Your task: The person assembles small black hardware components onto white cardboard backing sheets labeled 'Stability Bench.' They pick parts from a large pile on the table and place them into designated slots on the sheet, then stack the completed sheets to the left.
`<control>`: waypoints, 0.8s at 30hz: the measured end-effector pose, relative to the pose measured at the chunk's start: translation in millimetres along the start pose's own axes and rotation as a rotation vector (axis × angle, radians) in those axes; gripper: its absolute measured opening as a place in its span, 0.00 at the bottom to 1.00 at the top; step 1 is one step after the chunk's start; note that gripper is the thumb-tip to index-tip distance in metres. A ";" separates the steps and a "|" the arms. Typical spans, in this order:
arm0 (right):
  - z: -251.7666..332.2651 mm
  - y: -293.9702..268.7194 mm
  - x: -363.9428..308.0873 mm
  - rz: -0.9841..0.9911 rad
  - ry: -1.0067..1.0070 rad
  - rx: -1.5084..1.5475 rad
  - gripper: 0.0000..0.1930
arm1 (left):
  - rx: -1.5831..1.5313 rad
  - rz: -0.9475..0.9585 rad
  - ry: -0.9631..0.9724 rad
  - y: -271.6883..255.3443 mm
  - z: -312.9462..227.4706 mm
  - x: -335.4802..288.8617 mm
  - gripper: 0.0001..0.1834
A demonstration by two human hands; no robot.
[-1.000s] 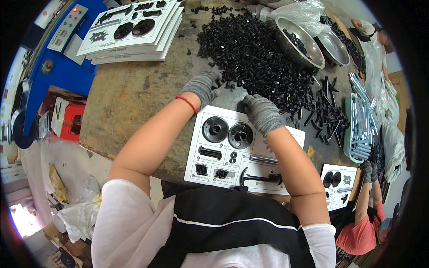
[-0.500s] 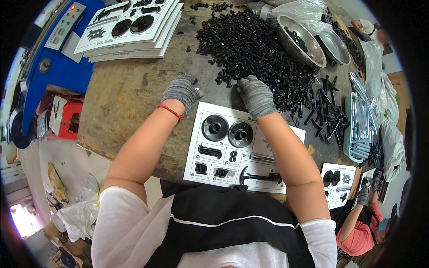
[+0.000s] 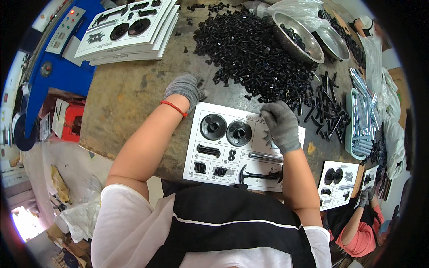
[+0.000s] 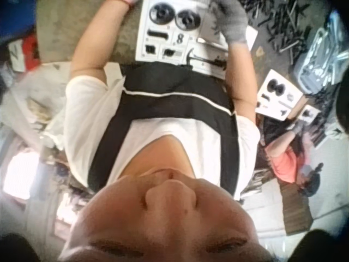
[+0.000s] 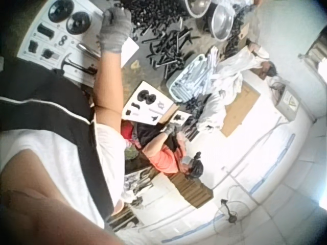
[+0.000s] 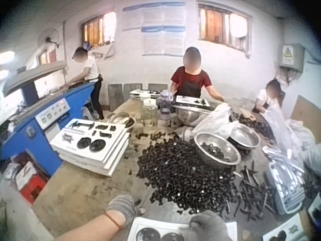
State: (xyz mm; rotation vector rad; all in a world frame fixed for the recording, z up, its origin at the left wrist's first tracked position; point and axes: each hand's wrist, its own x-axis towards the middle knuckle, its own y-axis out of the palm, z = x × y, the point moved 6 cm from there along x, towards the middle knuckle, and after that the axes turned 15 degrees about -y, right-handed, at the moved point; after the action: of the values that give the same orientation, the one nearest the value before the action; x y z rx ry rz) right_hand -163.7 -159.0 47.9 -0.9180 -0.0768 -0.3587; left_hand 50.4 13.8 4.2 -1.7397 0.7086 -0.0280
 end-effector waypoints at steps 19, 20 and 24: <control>-33.2 -53.1 -113.4 -0.263 0.084 0.159 0.06 | 0.235 -0.057 -0.062 15.3 -73.4 5.7 0.20; -31.2 -55.2 -113.7 -0.275 0.076 0.163 0.06 | 0.249 -0.063 -0.055 14.2 -76.9 7.2 0.20; -17.5 -57.5 -118.1 -0.266 0.047 0.108 0.06 | 0.166 -0.160 0.056 1.7 -74.1 -14.1 0.19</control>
State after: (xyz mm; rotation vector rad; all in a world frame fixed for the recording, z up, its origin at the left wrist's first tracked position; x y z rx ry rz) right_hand -295.3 -172.6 55.6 -0.7932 -0.1743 -0.6172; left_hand 10.2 -44.7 29.9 -1.6368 0.5889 -0.2402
